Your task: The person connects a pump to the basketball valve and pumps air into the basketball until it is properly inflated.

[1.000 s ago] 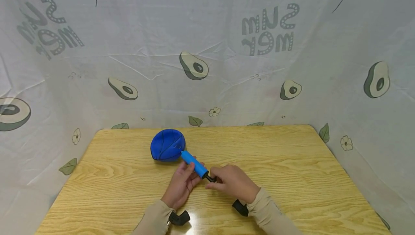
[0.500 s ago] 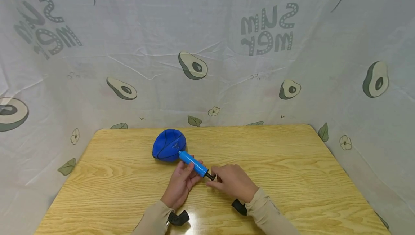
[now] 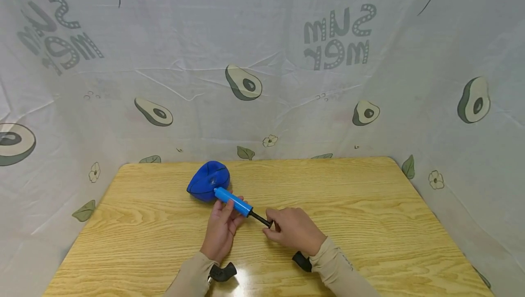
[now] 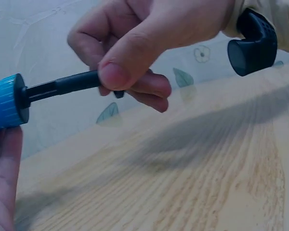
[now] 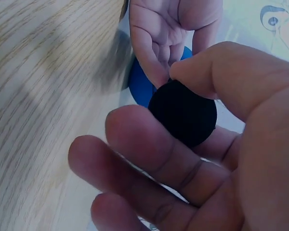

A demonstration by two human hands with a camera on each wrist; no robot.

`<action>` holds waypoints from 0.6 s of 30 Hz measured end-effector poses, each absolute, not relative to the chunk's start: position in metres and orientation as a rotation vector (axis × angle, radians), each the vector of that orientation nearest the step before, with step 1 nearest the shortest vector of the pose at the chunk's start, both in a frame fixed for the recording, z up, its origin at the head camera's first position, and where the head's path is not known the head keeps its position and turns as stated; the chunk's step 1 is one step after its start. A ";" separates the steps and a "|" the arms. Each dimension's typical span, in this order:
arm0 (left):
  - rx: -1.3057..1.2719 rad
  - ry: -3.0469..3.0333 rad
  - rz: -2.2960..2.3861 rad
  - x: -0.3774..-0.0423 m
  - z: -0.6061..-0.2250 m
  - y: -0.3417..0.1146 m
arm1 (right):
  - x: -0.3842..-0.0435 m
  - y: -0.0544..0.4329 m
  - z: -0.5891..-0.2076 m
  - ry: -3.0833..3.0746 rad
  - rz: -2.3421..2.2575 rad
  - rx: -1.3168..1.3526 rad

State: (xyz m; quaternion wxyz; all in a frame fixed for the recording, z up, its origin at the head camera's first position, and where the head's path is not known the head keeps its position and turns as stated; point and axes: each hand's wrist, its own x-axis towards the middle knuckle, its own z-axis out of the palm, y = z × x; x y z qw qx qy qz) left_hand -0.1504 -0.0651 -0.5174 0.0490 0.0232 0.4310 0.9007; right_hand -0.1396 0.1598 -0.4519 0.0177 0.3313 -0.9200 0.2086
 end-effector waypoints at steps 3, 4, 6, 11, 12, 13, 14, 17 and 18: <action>0.053 1.302 2.783 -0.151 -0.516 -0.068 | -0.139 0.161 -0.452 -2.863 0.635 1.012; 0.045 1.288 2.797 -0.151 -0.515 -0.069 | -0.139 0.161 -0.452 -2.864 0.631 1.006; 0.035 1.247 2.825 -0.152 -0.515 -0.071 | -0.139 0.162 -0.453 -2.865 0.618 0.990; 0.041 1.162 2.866 -0.155 -0.515 -0.075 | -0.140 0.166 -0.452 -2.869 0.613 0.936; 0.044 1.152 2.871 -0.155 -0.515 -0.076 | -0.141 0.167 -0.452 -2.872 0.617 0.926; 0.051 1.141 2.876 -0.156 -0.515 -0.077 | -0.140 0.168 -0.451 -2.877 0.621 0.917; 0.057 1.130 2.881 -0.156 -0.516 -0.077 | -0.140 0.168 -0.451 -2.884 0.625 0.907; 0.065 1.074 2.905 -0.157 -0.516 -0.078 | -0.141 0.170 -0.450 -2.892 0.628 0.878; 0.069 1.052 2.912 -0.157 -0.517 -0.078 | -0.141 0.171 -0.449 -2.895 0.624 0.867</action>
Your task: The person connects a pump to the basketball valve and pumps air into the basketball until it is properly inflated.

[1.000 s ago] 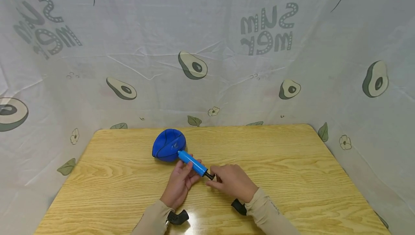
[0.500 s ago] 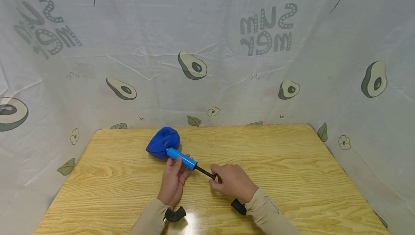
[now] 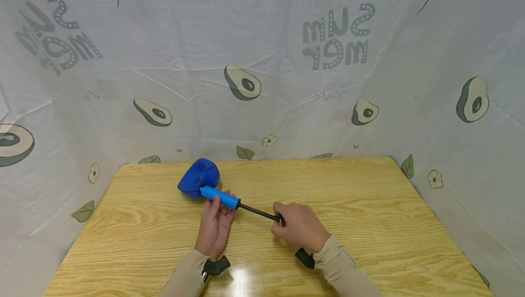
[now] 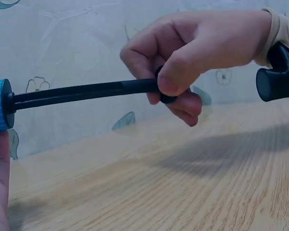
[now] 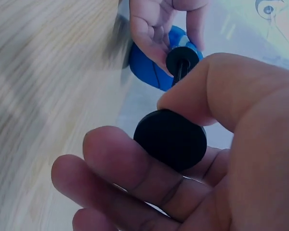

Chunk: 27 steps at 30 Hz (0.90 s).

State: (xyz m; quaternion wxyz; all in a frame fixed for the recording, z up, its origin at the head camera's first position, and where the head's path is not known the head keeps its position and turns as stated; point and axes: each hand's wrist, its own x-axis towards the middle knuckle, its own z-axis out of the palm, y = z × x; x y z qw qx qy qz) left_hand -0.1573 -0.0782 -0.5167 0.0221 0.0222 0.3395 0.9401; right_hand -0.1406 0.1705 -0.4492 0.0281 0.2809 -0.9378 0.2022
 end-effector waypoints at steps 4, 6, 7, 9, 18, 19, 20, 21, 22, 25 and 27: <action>0.084 1.036 2.926 -0.158 -0.518 -0.079 | -0.142 0.172 -0.447 -2.895 0.618 0.847; 0.082 1.044 2.922 -0.158 -0.519 -0.079 | -0.142 0.172 -0.447 -2.896 0.615 0.863; 0.078 1.061 2.916 -0.157 -0.519 -0.079 | -0.142 0.173 -0.447 -2.897 0.617 0.874; 0.061 1.081 2.903 -0.156 -0.519 -0.078 | -0.143 0.173 -0.446 -2.901 0.622 0.902; 0.042 1.173 2.766 -0.154 -0.517 -0.075 | -0.143 0.171 -0.444 -2.900 0.647 1.037; 0.038 1.186 2.745 -0.153 -0.517 -0.074 | -0.143 0.170 -0.443 -2.900 0.663 1.051; 0.043 1.195 2.722 -0.153 -0.517 -0.073 | -0.143 0.170 -0.443 -2.899 0.679 1.062; 0.052 1.205 2.699 -0.153 -0.517 -0.071 | -0.142 0.169 -0.443 -2.898 0.693 1.070; 0.058 1.215 2.675 -0.153 -0.518 -0.070 | -0.142 0.168 -0.443 -2.898 0.711 1.078; 0.079 1.215 2.616 -0.151 -0.518 -0.067 | -0.141 0.166 -0.445 -2.902 0.772 1.094; 0.103 1.221 2.568 -0.150 -0.518 -0.066 | -0.141 0.165 -0.447 -2.903 0.797 1.103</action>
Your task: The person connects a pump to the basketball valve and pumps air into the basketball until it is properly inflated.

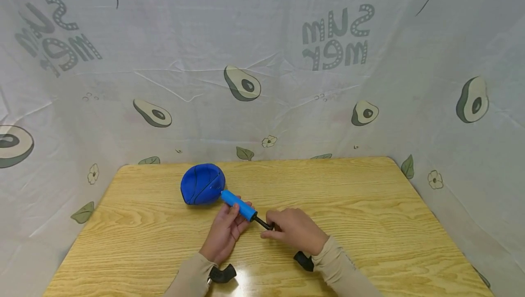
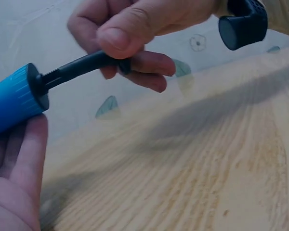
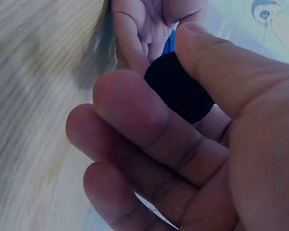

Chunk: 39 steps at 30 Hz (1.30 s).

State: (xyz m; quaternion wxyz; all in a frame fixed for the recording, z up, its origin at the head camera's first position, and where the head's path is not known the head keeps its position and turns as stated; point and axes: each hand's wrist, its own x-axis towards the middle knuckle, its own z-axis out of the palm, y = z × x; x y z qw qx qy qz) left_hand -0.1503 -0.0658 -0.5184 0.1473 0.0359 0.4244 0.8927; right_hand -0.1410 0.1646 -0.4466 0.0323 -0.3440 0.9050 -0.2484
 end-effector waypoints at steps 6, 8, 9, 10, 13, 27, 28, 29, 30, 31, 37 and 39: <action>0.159 1.246 2.422 -0.146 -0.517 -0.064 | -0.140 0.160 -0.449 2.780 -0.753 -1.093; 0.176 1.262 2.389 -0.146 -0.516 -0.063 | -0.140 0.159 -0.449 2.776 -0.750 -1.098; 0.182 1.264 2.379 -0.146 -0.516 -0.063 | -0.140 0.159 -0.450 2.773 -0.753 -1.099; 0.181 1.268 2.377 -0.146 -0.516 -0.063 | -0.139 0.159 -0.450 2.770 -0.756 -1.094; 0.174 1.269 2.387 -0.146 -0.516 -0.063 | -0.139 0.158 -0.451 2.784 -0.746 -1.084; 0.114 1.333 2.503 -0.148 -0.518 -0.060 | -0.140 0.158 -0.454 2.877 -0.639 -1.078; 0.106 1.346 2.512 -0.148 -0.519 -0.061 | -0.140 0.158 -0.454 2.874 -0.642 -1.074; 0.101 1.363 2.521 -0.149 -0.519 -0.061 | -0.140 0.158 -0.454 2.872 -0.646 -1.070; 0.092 1.376 2.532 -0.149 -0.519 -0.062 | -0.140 0.158 -0.454 2.870 -0.647 -1.065; 0.086 1.391 2.544 -0.150 -0.518 -0.063 | -0.140 0.158 -0.454 2.871 -0.646 -1.063; 0.029 1.411 2.638 -0.152 -0.517 -0.068 | -0.139 0.160 -0.453 2.859 -0.656 -1.040; 0.013 1.399 2.677 -0.153 -0.516 -0.069 | -0.139 0.161 -0.452 2.853 -0.654 -1.033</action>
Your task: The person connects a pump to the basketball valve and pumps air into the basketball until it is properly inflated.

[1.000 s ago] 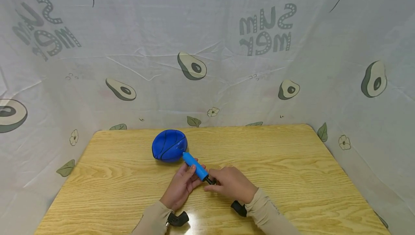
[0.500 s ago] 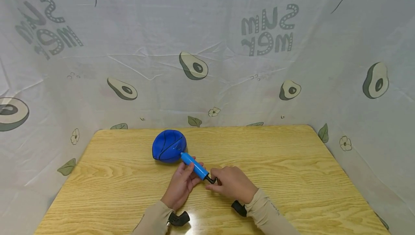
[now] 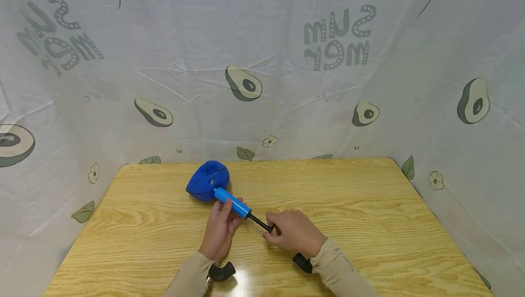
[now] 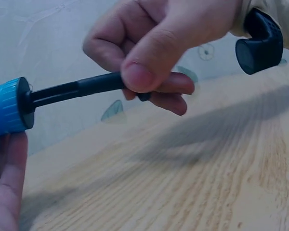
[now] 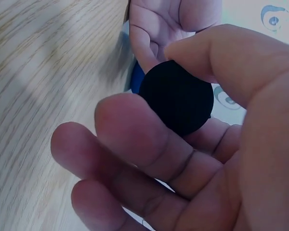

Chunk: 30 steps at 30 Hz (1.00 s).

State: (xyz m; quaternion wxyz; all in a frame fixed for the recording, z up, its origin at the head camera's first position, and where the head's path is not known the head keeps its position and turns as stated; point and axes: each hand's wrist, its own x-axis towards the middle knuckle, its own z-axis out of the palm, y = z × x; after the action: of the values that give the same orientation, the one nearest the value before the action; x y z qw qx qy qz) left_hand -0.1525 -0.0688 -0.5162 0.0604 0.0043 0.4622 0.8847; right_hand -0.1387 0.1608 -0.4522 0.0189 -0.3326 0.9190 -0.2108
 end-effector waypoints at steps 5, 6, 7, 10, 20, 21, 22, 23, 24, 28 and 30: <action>-0.032 1.348 2.786 -0.155 -0.515 -0.071 | -0.139 0.164 -0.452 2.860 -0.638 -1.018; -0.047 1.333 2.804 -0.155 -0.514 -0.072 | -0.139 0.164 -0.452 2.867 -0.635 -1.015; -0.059 1.325 2.815 -0.156 -0.514 -0.072 | -0.139 0.165 -0.453 2.875 -0.634 -1.010; -0.095 1.326 2.826 -0.156 -0.513 -0.072 | -0.139 0.166 -0.452 2.898 -0.629 -0.993; -0.094 1.377 2.772 -0.155 -0.516 -0.073 | -0.141 0.166 -0.450 2.857 -0.612 -1.000; -0.085 1.392 2.758 -0.155 -0.516 -0.073 | -0.141 0.166 -0.450 2.852 -0.615 -1.000; -0.071 1.412 2.742 -0.155 -0.517 -0.072 | -0.141 0.166 -0.450 2.849 -0.624 -1.000; -0.056 1.428 2.724 -0.155 -0.518 -0.072 | -0.141 0.166 -0.450 2.845 -0.636 -1.004; -0.036 1.445 2.703 -0.154 -0.518 -0.071 | -0.141 0.166 -0.449 2.841 -0.646 -1.008; 0.054 1.477 2.603 -0.153 -0.520 -0.068 | -0.141 0.164 -0.448 2.813 -0.701 -1.030; 0.092 1.467 2.551 -0.152 -0.520 -0.067 | -0.141 0.163 -0.448 2.793 -0.730 -1.039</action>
State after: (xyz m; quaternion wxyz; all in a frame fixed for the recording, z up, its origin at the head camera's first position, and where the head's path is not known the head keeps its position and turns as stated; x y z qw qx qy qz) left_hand -0.1517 -0.0668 -0.5195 0.0984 0.0310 0.4958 0.8623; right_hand -0.1410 0.1633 -0.4485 0.0366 -0.3384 0.9097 -0.2378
